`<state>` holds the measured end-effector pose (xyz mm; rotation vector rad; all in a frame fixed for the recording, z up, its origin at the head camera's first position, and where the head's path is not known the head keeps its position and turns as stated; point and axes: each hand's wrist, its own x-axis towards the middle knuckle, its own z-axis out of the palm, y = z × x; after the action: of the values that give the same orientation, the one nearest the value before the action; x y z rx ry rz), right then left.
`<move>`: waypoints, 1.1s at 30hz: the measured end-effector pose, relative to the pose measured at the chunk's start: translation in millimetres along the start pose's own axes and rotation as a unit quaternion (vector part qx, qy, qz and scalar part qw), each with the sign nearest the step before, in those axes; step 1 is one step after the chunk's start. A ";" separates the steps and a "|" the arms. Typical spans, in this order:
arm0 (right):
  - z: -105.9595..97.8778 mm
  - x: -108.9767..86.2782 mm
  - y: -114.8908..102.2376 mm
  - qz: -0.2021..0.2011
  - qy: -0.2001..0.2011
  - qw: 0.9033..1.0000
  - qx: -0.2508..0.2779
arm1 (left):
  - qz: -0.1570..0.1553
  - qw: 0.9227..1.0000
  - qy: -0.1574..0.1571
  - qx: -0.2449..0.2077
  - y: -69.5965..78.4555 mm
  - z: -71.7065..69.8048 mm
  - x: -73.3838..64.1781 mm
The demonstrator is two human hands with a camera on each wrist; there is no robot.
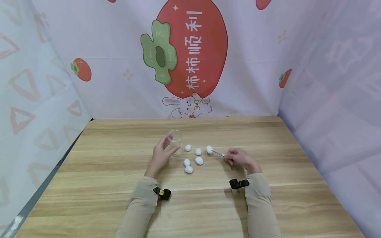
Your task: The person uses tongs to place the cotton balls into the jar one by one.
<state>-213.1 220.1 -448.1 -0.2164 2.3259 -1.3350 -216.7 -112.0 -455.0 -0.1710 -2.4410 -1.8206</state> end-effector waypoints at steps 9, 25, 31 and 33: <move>-1.4 0.3 -2.3 -0.009 0.005 1.000 0.001 | 0.017 1.000 0.010 -0.008 -17.7 2.1 6.3; -0.8 -2.2 -7.1 0.002 0.003 1.000 0.008 | 0.010 1.000 0.004 -0.013 -19.3 3.4 6.1; -1.2 -1.1 -14.0 0.013 0.008 1.000 0.011 | 0.022 1.000 0.010 -0.004 -18.4 2.4 5.2; -1.0 -0.4 -15.9 0.015 0.010 1.000 0.010 | 0.024 1.000 0.012 0.000 -18.0 1.7 5.0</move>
<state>-214.5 212.8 -434.0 -0.1621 2.3211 -1.3519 -224.3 -115.2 -471.8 -0.2046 -2.3989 -1.7927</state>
